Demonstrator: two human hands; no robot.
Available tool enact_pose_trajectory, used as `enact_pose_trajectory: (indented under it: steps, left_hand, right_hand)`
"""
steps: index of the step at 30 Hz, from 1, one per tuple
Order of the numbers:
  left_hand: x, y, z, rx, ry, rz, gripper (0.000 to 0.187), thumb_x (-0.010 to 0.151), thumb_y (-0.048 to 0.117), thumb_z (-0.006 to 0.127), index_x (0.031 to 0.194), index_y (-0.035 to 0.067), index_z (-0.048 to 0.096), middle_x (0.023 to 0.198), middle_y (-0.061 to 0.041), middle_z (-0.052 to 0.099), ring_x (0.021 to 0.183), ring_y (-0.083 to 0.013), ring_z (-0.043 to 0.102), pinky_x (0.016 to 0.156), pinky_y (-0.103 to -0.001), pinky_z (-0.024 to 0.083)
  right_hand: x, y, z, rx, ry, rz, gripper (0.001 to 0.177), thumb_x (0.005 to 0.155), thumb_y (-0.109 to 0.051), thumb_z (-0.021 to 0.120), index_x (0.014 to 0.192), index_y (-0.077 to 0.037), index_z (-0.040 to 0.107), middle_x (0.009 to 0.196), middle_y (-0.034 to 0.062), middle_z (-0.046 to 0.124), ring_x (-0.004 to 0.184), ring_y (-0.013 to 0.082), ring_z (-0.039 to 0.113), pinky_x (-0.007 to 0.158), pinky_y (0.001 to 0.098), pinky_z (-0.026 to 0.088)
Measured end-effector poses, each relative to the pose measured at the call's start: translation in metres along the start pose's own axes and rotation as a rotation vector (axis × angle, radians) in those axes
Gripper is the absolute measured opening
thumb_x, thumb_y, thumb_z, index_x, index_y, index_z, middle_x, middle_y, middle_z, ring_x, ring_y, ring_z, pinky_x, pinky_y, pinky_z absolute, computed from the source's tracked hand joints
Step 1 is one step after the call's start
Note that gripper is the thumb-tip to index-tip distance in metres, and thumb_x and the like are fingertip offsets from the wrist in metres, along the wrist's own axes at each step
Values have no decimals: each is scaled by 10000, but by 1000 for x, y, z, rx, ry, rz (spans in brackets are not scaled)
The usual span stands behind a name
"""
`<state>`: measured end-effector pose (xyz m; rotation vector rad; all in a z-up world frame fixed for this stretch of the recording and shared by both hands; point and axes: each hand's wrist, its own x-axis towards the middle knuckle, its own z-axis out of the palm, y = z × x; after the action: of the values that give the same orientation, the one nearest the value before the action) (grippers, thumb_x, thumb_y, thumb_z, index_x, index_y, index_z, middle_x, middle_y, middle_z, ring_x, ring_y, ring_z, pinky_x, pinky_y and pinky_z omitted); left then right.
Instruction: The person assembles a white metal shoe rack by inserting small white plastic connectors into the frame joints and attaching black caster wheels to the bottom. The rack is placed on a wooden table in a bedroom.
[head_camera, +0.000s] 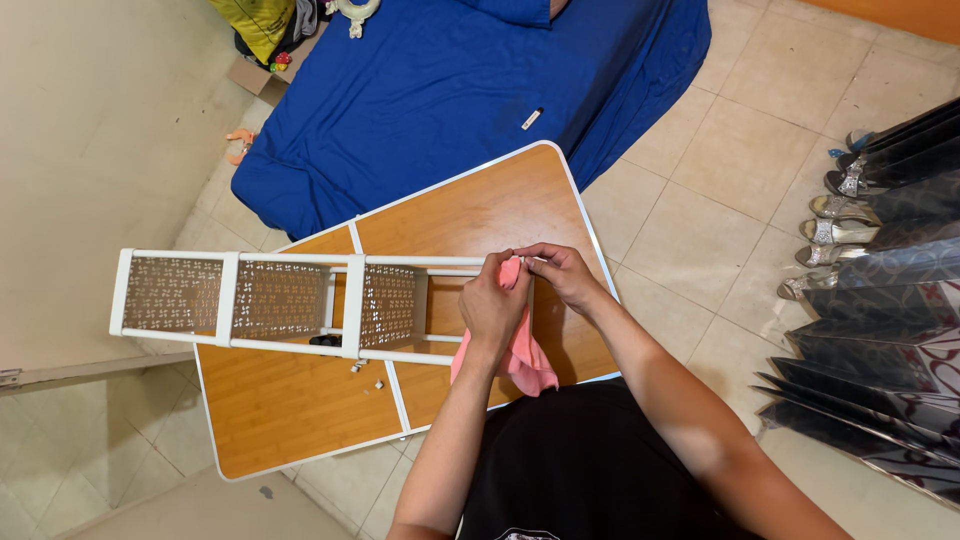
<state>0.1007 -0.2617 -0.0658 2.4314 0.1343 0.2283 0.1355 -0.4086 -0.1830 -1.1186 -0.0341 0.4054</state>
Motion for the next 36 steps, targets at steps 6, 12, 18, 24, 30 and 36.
enact_pose_trajectory:
  steps: [6,12,18,24,30,36]
  left_hand:
    - [0,-2,3,-16,1,-6,311,860,409,741,1041,157,763,509,-111,605,488,-313,641,518,-422,508]
    - [-1,-4,4,-26,-18,-21,301,860,396,742,1053,167,776,488,-102,590,470,-304,626,514,-416,500]
    - [-5,0,-9,-106,11,51,337,888,372,736,1142,153,770,570,-121,649,527,-296,675,539,-411,530]
    - [-11,-18,-50,-135,-50,42,337,925,323,712,1147,73,756,702,-169,699,579,-277,706,554,-388,538]
    - [-22,-43,-87,-383,-222,-236,260,963,271,683,943,18,739,670,-56,730,579,-115,658,548,-314,517]
    - [-40,-56,-96,-966,-243,-212,248,1056,214,617,973,-10,685,780,-24,658,714,-103,651,666,-269,571]
  right_hand:
    - [5,10,-5,-6,24,20,219,986,-93,662,1172,5,720,1192,101,723,1135,168,669,1038,336,525]
    - [6,10,-7,-2,36,19,214,966,-84,690,1153,12,725,1172,102,733,1119,168,674,1032,332,528]
    - [-6,2,7,43,71,18,241,978,-102,639,1188,-7,709,1202,79,729,1136,144,673,1032,321,529]
    - [-13,-14,15,-245,224,64,243,971,-114,632,1192,-40,701,1140,48,740,975,106,686,771,258,513]
    - [-35,-44,33,-186,326,-214,178,1009,-67,615,1156,7,683,967,39,667,763,99,542,661,251,426]
    - [-76,-84,109,-312,-89,-207,264,984,-38,640,1241,21,624,1140,80,680,987,114,655,879,272,568]
